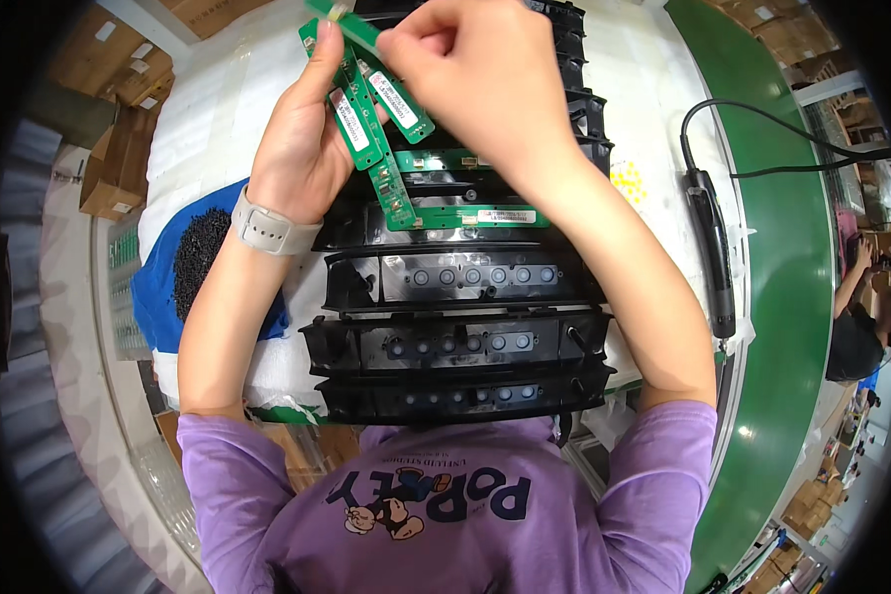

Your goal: Assembling printer toner cartridges by installing circuit boards and securing components with an electric screwdriver.

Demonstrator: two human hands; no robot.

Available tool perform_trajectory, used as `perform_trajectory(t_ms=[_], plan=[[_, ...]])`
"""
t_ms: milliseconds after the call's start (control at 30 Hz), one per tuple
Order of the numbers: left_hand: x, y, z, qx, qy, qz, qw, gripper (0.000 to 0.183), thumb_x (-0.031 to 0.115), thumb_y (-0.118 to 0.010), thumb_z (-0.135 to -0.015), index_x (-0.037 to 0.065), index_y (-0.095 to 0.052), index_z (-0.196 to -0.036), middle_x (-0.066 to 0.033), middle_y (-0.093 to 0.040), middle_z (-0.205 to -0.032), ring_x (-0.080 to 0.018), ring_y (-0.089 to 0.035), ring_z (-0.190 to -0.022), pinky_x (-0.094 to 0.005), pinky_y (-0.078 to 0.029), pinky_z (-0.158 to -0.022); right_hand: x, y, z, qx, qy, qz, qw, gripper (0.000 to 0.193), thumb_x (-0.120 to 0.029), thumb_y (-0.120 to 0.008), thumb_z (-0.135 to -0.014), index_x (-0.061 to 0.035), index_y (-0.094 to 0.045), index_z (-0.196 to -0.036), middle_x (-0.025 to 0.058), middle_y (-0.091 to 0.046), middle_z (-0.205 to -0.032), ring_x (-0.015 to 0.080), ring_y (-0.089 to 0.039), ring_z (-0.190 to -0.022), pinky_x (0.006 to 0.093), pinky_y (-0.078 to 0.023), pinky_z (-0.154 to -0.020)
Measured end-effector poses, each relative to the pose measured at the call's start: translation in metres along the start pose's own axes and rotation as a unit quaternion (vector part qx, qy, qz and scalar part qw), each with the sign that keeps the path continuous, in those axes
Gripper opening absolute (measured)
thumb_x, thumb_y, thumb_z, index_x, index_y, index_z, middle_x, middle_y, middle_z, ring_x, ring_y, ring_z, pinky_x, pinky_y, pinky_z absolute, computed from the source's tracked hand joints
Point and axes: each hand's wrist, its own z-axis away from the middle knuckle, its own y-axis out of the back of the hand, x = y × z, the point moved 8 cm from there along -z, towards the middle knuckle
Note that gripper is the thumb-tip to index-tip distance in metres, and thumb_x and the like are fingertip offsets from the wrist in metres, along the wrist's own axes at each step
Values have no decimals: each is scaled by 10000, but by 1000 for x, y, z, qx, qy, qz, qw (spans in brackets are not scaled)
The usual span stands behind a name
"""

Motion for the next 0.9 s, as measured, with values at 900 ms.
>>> perform_trajectory(t_ms=[900], plan=[[-15, 13, 0, 60, 32, 19, 997, 322, 87, -519, -969, -77, -438, -1235, -191, -646, -1078, -252, -655, -961, -359, -561, -866, -33, -14, 183, -281, 166, 212, 921, 151, -117, -731, -694, -60, -593, -715, 30, -469, -595, 185, -538, -459, 317, -428, -418]])
